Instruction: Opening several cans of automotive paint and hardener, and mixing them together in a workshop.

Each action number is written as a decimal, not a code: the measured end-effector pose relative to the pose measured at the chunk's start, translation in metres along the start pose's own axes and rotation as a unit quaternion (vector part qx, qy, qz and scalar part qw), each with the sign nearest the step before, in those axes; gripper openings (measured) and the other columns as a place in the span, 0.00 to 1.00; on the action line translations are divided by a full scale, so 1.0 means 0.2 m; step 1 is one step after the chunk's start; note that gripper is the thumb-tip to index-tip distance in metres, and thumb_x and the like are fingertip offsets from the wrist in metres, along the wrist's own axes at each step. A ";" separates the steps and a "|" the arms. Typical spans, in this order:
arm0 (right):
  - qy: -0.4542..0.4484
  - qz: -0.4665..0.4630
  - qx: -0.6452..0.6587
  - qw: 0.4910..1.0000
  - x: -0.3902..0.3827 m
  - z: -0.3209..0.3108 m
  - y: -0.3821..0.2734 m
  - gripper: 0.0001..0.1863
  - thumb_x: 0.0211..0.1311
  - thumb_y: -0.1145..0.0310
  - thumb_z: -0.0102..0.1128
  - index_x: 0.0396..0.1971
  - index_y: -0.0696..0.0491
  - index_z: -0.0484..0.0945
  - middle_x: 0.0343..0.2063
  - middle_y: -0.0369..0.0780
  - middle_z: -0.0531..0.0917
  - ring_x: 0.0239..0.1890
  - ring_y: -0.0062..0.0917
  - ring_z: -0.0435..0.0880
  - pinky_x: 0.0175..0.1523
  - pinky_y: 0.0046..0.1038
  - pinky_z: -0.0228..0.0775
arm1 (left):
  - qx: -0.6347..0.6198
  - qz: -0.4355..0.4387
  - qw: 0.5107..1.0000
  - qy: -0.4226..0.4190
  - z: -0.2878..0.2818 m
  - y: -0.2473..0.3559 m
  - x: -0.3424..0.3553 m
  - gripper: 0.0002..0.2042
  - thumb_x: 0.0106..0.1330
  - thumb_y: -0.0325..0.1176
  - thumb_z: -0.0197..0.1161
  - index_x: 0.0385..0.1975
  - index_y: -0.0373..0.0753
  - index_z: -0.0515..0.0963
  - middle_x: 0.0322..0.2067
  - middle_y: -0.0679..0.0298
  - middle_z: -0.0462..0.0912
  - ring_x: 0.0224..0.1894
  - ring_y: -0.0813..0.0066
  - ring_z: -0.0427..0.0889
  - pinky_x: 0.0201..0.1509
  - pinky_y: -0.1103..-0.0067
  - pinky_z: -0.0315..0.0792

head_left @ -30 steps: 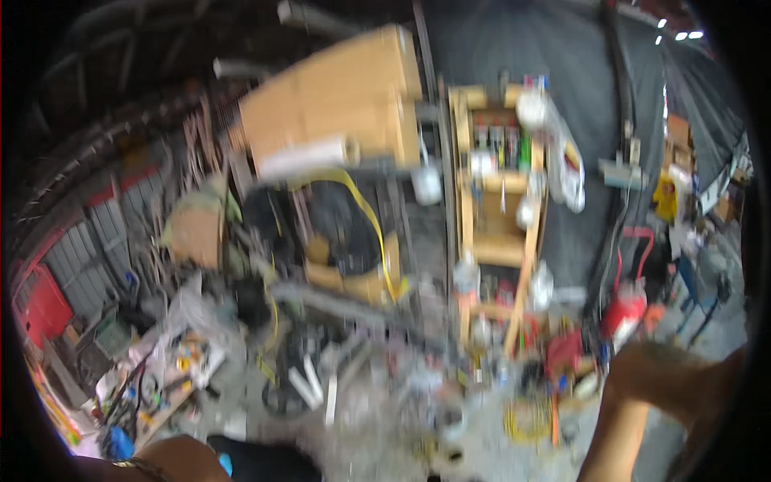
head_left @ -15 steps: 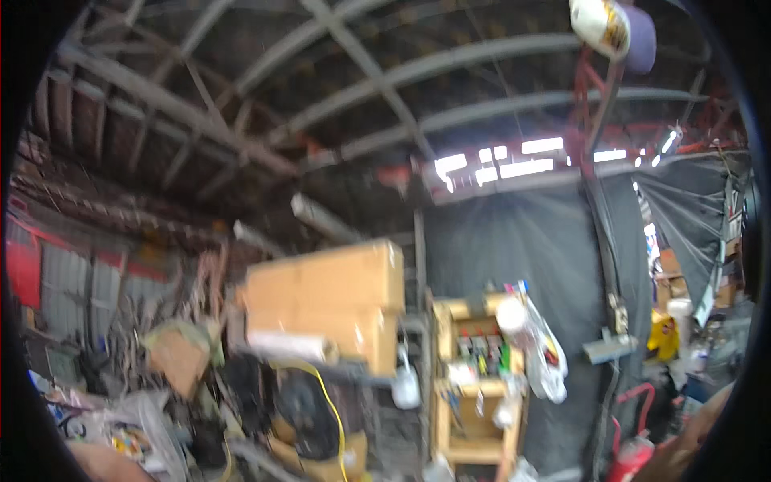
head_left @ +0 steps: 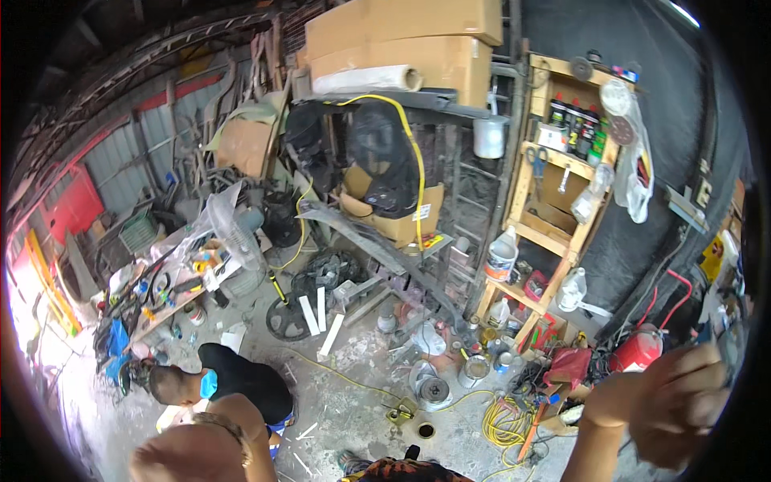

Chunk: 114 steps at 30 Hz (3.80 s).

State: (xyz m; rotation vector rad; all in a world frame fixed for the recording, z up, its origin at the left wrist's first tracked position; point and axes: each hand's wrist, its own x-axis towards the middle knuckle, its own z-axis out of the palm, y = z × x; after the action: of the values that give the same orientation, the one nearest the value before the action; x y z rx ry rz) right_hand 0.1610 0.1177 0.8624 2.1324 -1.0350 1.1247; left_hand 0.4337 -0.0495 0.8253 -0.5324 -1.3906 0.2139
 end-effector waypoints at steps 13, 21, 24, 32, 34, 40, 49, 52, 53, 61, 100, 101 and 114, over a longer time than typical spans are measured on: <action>0.029 -0.018 0.143 0.989 0.54 1.11 -0.03 0.15 0.65 0.60 0.44 0.49 0.49 0.64 0.31 0.39 0.70 0.23 0.27 0.68 0.29 0.33 0.64 | -0.053 -0.086 0.994 -0.033 -0.78 -0.71 -0.35 0.14 0.69 0.45 0.46 0.33 0.41 0.69 0.24 0.68 0.68 0.23 0.78 0.65 0.23 0.79 0.62; -0.078 0.084 0.093 0.989 0.89 1.42 -0.07 0.17 0.61 0.56 0.50 0.44 0.51 0.65 0.28 0.43 0.74 0.27 0.30 0.70 0.33 0.37 0.65 | -0.112 -0.161 0.976 0.098 -1.09 -1.04 -0.59 0.22 0.67 0.53 0.46 0.24 0.40 0.76 0.20 0.64 0.77 0.22 0.71 0.71 0.30 0.70 0.66; 0.002 0.042 0.044 0.998 0.88 1.55 0.03 0.14 0.60 0.61 0.50 0.41 0.53 0.69 0.26 0.42 0.75 0.24 0.27 0.71 0.32 0.34 0.67 | -0.121 -0.147 0.975 0.113 -1.21 -1.22 -0.81 0.10 0.64 0.41 0.51 0.28 0.41 0.70 0.24 0.65 0.69 0.33 0.71 0.71 0.38 0.71 0.66; 0.137 0.294 -0.133 0.937 0.24 1.94 0.61 0.08 0.59 0.74 0.51 0.35 0.57 0.78 0.19 0.40 0.80 0.16 0.21 0.75 0.31 0.25 0.71 | -0.149 -0.620 0.769 0.032 -1.02 -1.44 -1.91 0.15 0.64 0.38 0.58 0.19 0.38 0.64 0.18 0.61 0.71 0.16 0.77 0.68 0.20 0.83 0.65; 0.051 0.561 -0.012 0.826 -0.08 2.05 0.75 0.08 0.57 0.73 0.56 0.36 0.56 0.79 0.22 0.39 0.81 0.19 0.20 0.76 0.30 0.22 0.70 | -0.251 -0.723 0.643 -0.009 -0.94 -1.43 -2.21 0.12 0.65 0.29 0.55 0.19 0.33 0.69 0.20 0.59 0.78 0.20 0.79 0.74 0.22 0.83 0.68; -0.381 0.707 -0.032 0.594 -1.28 2.58 0.85 0.20 0.55 0.57 0.60 0.44 0.53 0.77 0.29 0.43 0.83 0.28 0.30 0.81 0.36 0.31 0.73 | -0.161 -0.741 0.600 -0.254 -0.73 -1.62 -2.75 0.09 0.67 0.29 0.53 0.27 0.32 0.76 0.22 0.66 0.78 0.22 0.82 0.73 0.26 0.84 0.67; -0.254 0.885 0.194 0.339 -2.01 2.90 0.51 0.25 0.55 0.56 0.63 0.51 0.52 0.72 0.33 0.43 0.83 0.28 0.26 0.84 0.34 0.30 0.75 | -0.116 -0.440 0.792 -0.408 0.05 -2.63 -3.07 0.16 0.64 0.23 0.48 0.53 0.31 0.68 0.60 0.52 0.64 0.64 0.55 0.60 0.68 0.66 0.53; -0.120 0.930 0.105 0.330 -1.99 2.91 0.47 0.21 0.54 0.66 0.64 0.47 0.59 0.73 0.28 0.44 0.83 0.23 0.25 0.83 0.26 0.25 0.74 | -0.111 -0.360 0.796 -0.474 0.37 -2.83 -3.21 0.20 0.61 0.21 0.47 0.55 0.33 0.67 0.61 0.51 0.62 0.63 0.56 0.60 0.67 0.65 0.54; -0.066 0.925 0.076 0.367 -1.96 2.93 0.45 0.21 0.54 0.68 0.63 0.47 0.60 0.73 0.27 0.44 0.82 0.23 0.25 0.83 0.25 0.26 0.74 | -0.131 -0.365 0.796 -0.465 0.45 -2.85 -3.25 0.20 0.61 0.21 0.47 0.55 0.33 0.67 0.61 0.51 0.62 0.63 0.56 0.60 0.67 0.65 0.54; 0.089 0.961 0.088 0.247 -1.68 3.25 0.48 0.18 0.54 0.71 0.62 0.45 0.60 0.74 0.27 0.44 0.82 0.23 0.26 0.83 0.23 0.24 0.73 | -0.057 -0.411 0.516 -0.749 0.87 -3.14 -3.43 0.18 0.63 0.36 0.48 0.51 0.35 0.68 0.53 0.46 0.68 0.51 0.47 0.74 0.51 0.54 0.68; 0.225 0.964 0.044 0.136 -1.72 3.77 0.43 0.09 0.60 0.71 0.53 0.39 0.56 0.75 0.29 0.42 0.81 0.24 0.29 0.82 0.24 0.29 0.74 | -0.471 -0.262 0.370 -0.756 1.48 -4.09 -4.07 0.12 0.59 0.33 0.46 0.13 0.45 0.69 0.15 0.71 0.63 0.23 0.80 0.63 0.35 0.79 0.60; 0.065 0.966 0.024 0.250 -1.76 3.80 0.47 0.09 0.60 0.72 0.53 0.39 0.56 0.75 0.28 0.41 0.81 0.24 0.28 0.81 0.24 0.28 0.74 | -0.483 -0.246 0.375 -0.752 1.45 -4.07 -4.13 0.11 0.59 0.33 0.47 0.14 0.44 0.69 0.17 0.71 0.63 0.24 0.79 0.63 0.36 0.79 0.61; 0.071 0.962 -0.050 0.257 -1.71 4.12 0.41 0.17 0.53 0.58 0.60 0.38 0.53 0.80 0.27 0.42 0.84 0.24 0.26 0.83 0.32 0.28 0.75 | -0.237 -0.144 0.409 -0.869 1.60 -3.87 -4.18 0.09 0.62 0.37 0.49 0.31 0.40 0.74 0.32 0.65 0.73 0.38 0.74 0.70 0.45 0.77 0.65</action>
State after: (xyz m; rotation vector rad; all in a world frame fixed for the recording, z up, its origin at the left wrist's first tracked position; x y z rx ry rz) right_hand 0.3447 -0.3886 0.1463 -0.7916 -3.2718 1.4905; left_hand -0.1569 -1.0179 0.4893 -0.3785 -3.7191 -0.0184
